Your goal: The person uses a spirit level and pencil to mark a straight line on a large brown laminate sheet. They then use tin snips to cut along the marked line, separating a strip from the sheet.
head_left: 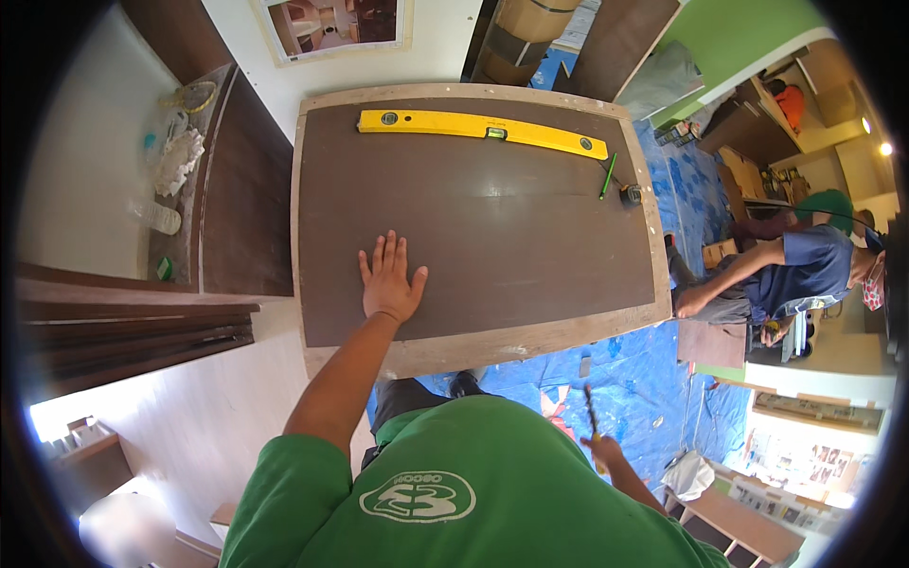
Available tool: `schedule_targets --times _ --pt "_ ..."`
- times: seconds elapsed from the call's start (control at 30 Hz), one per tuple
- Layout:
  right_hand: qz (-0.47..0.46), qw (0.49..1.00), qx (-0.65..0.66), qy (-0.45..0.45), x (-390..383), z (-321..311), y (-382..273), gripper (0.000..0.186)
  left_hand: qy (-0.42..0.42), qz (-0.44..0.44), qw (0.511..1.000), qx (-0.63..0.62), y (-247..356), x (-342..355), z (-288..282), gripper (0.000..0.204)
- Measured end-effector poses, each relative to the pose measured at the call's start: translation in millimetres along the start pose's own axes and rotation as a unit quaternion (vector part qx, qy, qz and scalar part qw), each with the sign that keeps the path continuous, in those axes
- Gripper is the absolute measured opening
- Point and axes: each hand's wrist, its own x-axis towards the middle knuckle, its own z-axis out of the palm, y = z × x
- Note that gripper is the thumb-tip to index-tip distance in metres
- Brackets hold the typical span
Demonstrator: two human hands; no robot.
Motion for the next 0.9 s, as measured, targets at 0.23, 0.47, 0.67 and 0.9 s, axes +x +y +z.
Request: schedule_targets --times 0.23,0.47,0.67,0.9 --pt "0.125 0.974 0.112 -0.151 -106 141 35 0.085 0.023 0.052 0.993 -0.104 -16 -2 3 0.079" --pt "0.187 0.909 0.327 -0.178 -193 214 0 0.073 0.082 0.084 0.974 -0.192 -30 4 12 0.077" --pt "0.168 0.902 0.375 -0.133 -223 271 -37 0.081 -0.211 0.056 0.916 -0.335 -48 -59 -50 0.038" --pt "0.176 0.863 0.432 -0.196 -218 380 0 0.081 -0.526 0.124 0.711 -0.45 -5 -206 -91 0.036"
